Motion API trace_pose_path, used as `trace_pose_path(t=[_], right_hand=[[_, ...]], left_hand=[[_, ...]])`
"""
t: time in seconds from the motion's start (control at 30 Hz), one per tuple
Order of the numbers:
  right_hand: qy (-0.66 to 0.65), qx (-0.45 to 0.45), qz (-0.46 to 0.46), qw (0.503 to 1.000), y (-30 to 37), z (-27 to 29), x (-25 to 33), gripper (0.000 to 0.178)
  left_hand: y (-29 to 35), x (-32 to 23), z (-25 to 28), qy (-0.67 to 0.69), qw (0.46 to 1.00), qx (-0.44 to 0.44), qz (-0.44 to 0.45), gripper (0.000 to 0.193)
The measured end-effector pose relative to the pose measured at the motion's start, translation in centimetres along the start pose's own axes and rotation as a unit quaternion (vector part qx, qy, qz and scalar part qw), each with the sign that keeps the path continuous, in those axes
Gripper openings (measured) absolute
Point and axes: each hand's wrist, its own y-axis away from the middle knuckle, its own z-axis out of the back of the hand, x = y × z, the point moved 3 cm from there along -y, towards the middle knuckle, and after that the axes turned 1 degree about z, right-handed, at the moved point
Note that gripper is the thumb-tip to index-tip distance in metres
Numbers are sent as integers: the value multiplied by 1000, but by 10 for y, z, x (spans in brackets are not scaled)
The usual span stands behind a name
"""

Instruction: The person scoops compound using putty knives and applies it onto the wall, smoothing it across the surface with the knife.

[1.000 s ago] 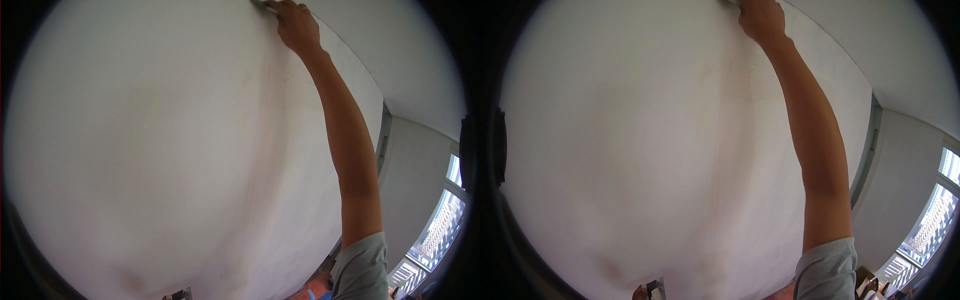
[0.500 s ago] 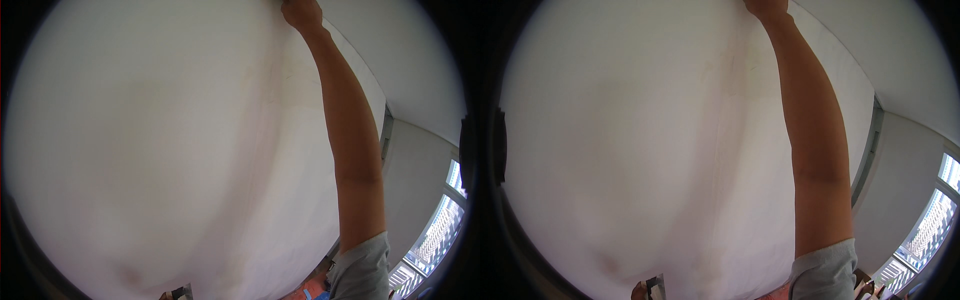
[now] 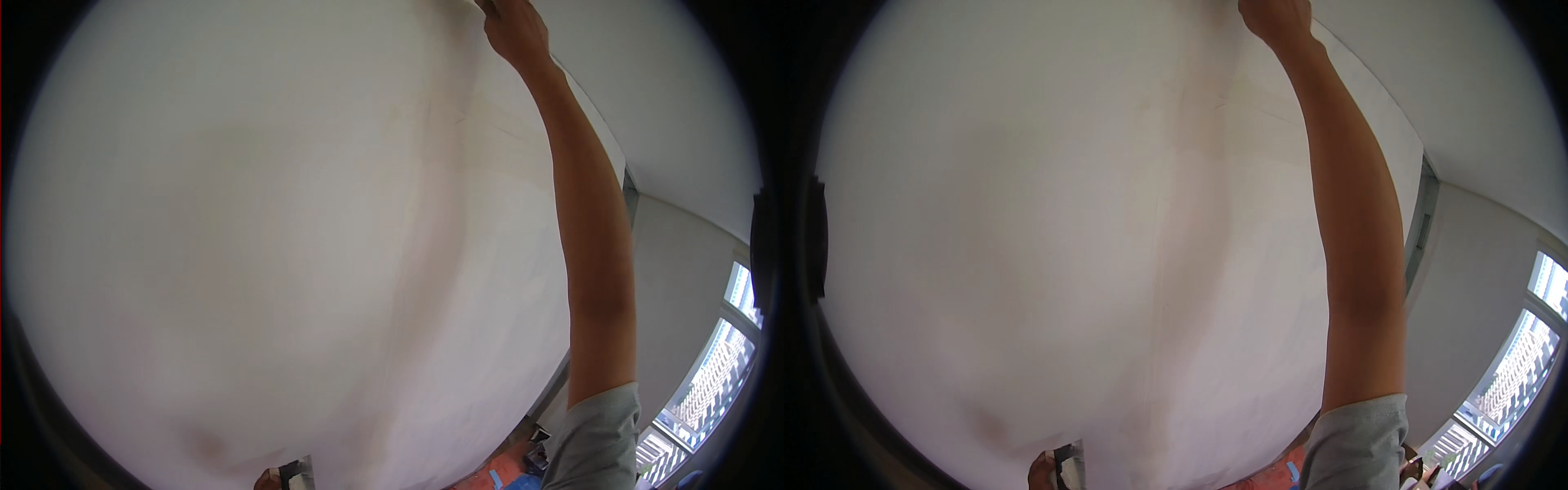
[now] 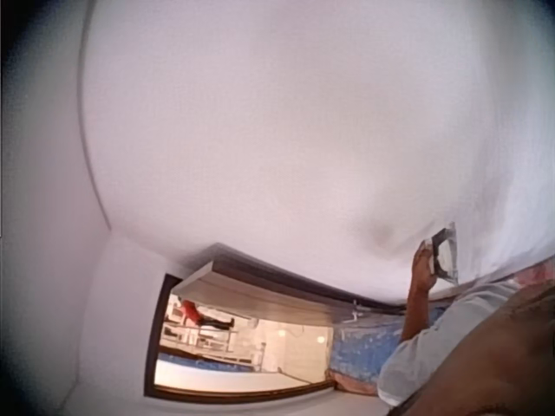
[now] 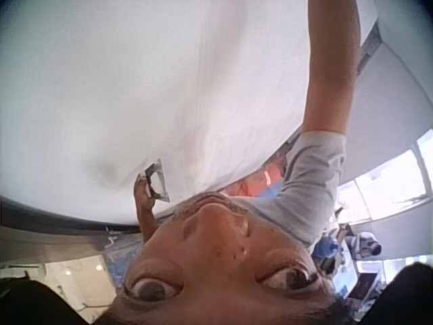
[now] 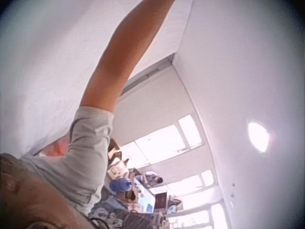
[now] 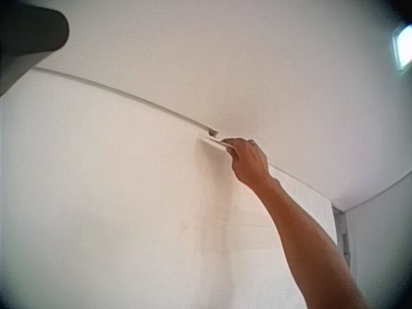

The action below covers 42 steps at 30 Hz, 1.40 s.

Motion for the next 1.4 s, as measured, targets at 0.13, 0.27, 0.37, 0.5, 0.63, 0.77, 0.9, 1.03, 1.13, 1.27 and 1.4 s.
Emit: trace_pose_path(t=[0.13,0.27,0.37,0.5,0.63,0.77,0.9,1.03,1.13,1.27,1.4], right_hand=[[-54,-3,-7,999,-23,-10,13,33],[-25,8,-19,999,-16,-7,22,33],[-31,38,29,998,19,14,40,32],[-14,-8,127,992,102,18,66,48],[-48,6,167,985,144,42,63,43],[-3,-10,18,1000,73,19,-2,37],[-62,5,17,998,18,-4,-6,31],[-16,17,-2,1000,-3,-26,8,32],[-7,-3,-1,1000,-2,-38,9,32],[-7,-2,32,999,29,-35,19,31],[-50,1,106,993,101,-22,46,49]], left_hand=[[-8,27,35,33,999,26,5,40],[3,35,55,-48,995,81,-23,38],[12,22,40,-415,872,68,-249,33],[23,20,19,21,1000,7,7,33],[5,43,22,32,998,62,7,38],[-16,32,4,37,999,30,9,33],[-15,34,2,-54,997,51,-8,33],[-3,28,-7,-9,1000,11,4,35],[-9,28,-1,-10,999,38,-9,34],[-13,26,2,39,999,-21,22,31],[-15,20,4,-157,979,42,-121,28]])
